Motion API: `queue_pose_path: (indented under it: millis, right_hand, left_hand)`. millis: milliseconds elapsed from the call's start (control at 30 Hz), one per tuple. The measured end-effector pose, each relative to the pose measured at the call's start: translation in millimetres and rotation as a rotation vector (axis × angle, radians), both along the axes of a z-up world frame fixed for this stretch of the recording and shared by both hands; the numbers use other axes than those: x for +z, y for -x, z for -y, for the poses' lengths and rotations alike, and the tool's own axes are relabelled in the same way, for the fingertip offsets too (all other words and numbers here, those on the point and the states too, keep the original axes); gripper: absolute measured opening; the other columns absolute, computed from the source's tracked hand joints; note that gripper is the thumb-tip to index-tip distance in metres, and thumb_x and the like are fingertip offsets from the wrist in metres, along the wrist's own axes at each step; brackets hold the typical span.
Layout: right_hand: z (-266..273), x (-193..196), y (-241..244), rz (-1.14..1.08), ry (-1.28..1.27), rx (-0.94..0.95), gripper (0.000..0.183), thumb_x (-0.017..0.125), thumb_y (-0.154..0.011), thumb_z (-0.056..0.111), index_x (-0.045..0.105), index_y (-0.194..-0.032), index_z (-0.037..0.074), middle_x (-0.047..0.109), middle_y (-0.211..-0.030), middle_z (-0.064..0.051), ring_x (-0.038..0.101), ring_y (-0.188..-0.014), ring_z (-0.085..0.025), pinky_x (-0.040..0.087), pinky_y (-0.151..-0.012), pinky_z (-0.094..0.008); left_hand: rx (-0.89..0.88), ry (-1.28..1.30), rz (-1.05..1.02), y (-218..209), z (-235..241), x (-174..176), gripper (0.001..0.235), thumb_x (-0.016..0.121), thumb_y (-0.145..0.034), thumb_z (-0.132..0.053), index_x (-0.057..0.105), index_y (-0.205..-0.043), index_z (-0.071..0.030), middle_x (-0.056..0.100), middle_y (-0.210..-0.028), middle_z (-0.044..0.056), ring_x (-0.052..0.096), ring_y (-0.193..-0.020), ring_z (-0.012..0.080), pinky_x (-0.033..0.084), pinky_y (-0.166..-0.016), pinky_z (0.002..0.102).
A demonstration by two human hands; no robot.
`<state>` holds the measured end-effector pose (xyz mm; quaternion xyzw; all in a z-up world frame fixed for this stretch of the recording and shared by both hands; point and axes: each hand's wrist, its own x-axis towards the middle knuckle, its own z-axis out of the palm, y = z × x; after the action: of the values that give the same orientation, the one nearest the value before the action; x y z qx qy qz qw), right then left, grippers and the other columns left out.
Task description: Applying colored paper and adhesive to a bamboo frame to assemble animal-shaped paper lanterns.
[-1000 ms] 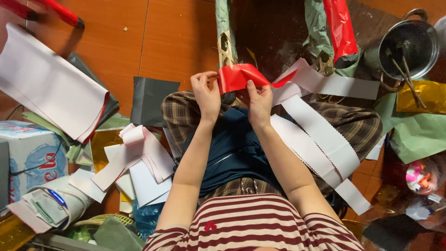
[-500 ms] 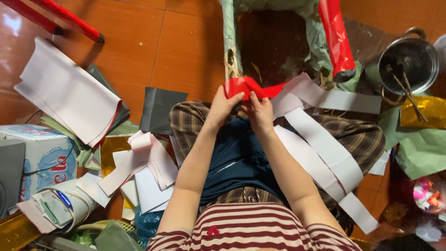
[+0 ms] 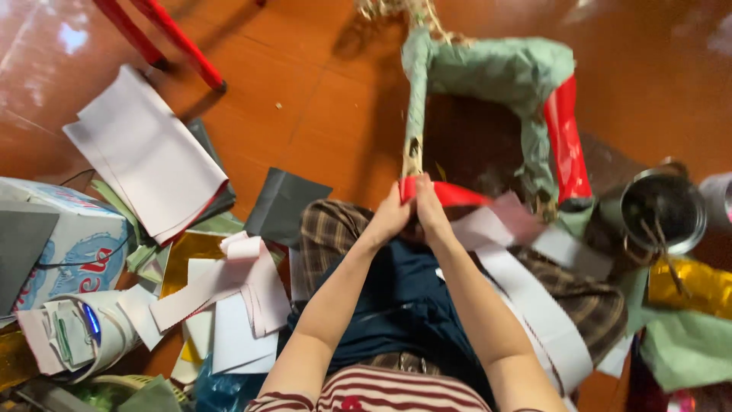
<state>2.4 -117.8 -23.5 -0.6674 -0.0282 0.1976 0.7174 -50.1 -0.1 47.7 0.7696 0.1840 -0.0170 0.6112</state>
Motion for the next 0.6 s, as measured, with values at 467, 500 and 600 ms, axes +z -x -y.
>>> queue_pose_path:
  millis: [467,500,600]
  right_hand:
    - [1,57,-22,-0.466,-0.304,0.011,0.021,0.076,-0.092,0.022,0.072,-0.102,0.004,0.071,-0.086,-0.004,0.065,-0.070,-0.015,0.054,-0.063,-0.031]
    - [7,63,-18,-0.484,-0.330,-0.015,0.020,0.075,-0.092,0.020,0.072,-0.102,0.002,0.071,-0.085,-0.005,0.065,-0.068,-0.015,0.053,-0.060,-0.030]
    - [10,78,-14,-0.495,-0.328,-0.051,0.019,0.073,-0.092,0.018,0.070,-0.102,0.002,0.072,-0.084,-0.005,0.066,-0.067,-0.016,0.056,-0.061,-0.031]
  left_hand:
    - [-0.069,0.102,0.137,13,21,10,0.090,0.048,-0.104,-0.053,-0.002,-0.164,-0.008,0.033,-0.162,0.027,0.040,-0.147,0.0370,0.036,-0.117,0.040]
    - [-0.014,0.058,0.149,19,27,22,0.092,0.052,-0.102,-0.049,-0.003,-0.165,-0.010,0.035,-0.161,0.028,0.043,-0.145,0.0381,0.038,-0.116,0.040]
    - [0.107,-0.075,0.386,28,25,50,0.092,0.064,-0.100,-0.034,0.003,-0.165,-0.009,0.033,-0.162,0.030,0.042,-0.145,0.0410,0.038,-0.116,0.043]
